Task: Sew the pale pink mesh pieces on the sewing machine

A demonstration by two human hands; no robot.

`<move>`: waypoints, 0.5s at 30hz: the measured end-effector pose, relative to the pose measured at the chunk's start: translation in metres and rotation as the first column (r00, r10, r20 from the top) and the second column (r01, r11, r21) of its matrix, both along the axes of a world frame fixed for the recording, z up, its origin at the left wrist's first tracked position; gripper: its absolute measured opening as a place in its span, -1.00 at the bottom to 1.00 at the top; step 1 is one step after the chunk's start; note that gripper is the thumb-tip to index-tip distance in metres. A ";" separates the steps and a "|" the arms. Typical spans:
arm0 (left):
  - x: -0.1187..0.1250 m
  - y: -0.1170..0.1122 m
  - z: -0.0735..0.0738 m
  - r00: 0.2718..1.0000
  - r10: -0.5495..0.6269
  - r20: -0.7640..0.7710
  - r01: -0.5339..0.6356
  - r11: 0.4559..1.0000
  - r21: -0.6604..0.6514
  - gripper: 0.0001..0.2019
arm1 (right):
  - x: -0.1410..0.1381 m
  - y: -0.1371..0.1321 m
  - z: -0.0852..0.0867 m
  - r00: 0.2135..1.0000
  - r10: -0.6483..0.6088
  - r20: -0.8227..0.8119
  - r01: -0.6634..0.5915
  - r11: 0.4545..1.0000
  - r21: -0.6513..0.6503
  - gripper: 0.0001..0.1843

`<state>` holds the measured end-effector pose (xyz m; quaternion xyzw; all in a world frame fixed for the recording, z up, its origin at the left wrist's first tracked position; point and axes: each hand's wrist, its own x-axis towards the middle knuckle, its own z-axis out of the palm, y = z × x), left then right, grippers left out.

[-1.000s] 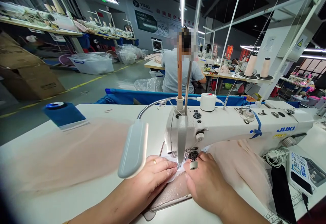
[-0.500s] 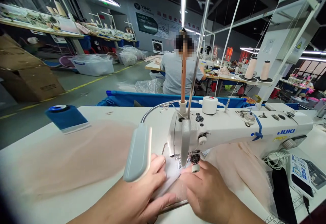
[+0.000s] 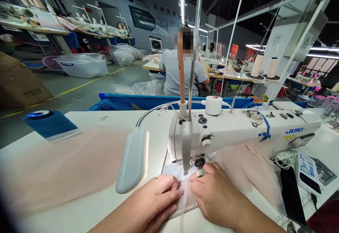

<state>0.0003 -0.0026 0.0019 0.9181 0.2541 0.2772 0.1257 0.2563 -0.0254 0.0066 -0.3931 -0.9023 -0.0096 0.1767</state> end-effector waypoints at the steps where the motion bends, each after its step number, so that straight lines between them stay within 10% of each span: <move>1: 0.001 -0.001 -0.003 1.000 0.002 0.005 -0.002 1.000 0.016 -0.72 | 0.000 -0.001 0.000 1.000 0.004 0.014 -0.004 1.000 -0.002 -0.77; 15: 0.007 0.005 -0.012 0.999 0.041 0.030 -0.046 0.976 0.211 -0.68 | -0.002 0.000 -0.003 1.000 -0.025 -0.018 0.025 1.000 0.017 -0.66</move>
